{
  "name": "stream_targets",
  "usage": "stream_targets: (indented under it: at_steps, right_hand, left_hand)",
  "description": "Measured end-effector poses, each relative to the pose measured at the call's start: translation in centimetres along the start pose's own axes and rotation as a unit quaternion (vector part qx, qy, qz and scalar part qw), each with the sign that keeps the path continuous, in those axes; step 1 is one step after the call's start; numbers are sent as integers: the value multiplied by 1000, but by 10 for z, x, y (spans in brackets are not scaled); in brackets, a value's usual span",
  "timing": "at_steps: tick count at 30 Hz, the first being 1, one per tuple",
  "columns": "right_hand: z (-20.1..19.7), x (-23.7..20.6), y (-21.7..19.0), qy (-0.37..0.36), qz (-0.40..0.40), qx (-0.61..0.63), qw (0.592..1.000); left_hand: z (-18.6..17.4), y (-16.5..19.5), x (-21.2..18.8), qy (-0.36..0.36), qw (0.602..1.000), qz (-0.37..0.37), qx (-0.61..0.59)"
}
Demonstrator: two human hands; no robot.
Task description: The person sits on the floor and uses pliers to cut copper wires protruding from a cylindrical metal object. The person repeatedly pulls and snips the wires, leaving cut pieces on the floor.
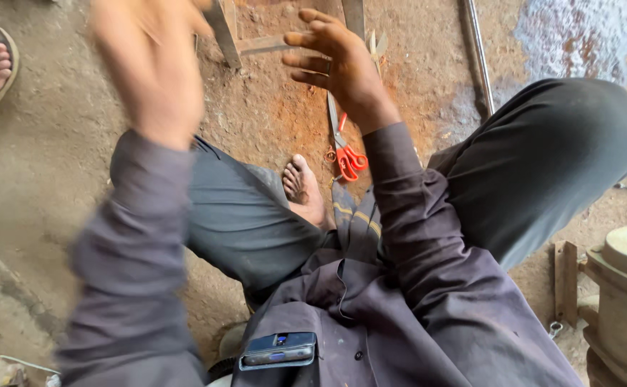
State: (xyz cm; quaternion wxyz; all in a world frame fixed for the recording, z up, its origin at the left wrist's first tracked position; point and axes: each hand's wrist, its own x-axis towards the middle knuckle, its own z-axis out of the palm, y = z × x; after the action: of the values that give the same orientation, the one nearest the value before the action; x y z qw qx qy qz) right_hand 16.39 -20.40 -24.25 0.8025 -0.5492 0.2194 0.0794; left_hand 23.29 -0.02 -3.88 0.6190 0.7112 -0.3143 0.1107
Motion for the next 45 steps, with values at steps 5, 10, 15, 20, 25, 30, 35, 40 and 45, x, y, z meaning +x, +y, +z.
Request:
stream_targets:
  at_steps: [5,10,15,20,25,30,35,40,45]
  right_hand:
    - [-9,-9,34,410,-179,-674,587]
    - [-12,-13,45,198,-155,-428,868]
    - [-26,-32,49,185,-31,-370,910]
    - [-42,-57,77,211,-82,-272,935]
    - [-56,-68,83,145,-52,-270,950]
    - [-54,-67,61,110,-72,-240,962]
    - [-32,-94,39,90,-63,-192,975]
    - [10,-106,-15,55,-176,-147,972]
    - [47,-74,-79,55,-280,-259,923]
  left_hand:
    - [32,-48,-66,-83,975,-206,-10]
    - [67,-51,-45,-41,950,-295,-94]
    - [88,-50,-41,42,919,-325,-221]
    - [88,-53,-41,25,932,-318,-170]
    - [92,-67,-26,84,902,-360,-224]
    - [93,-74,-29,72,918,-343,-186]
    - [88,-69,-35,88,918,-314,-226]
    - [92,-77,-47,94,920,-323,-198]
    - [113,-98,-43,112,917,-274,-268]
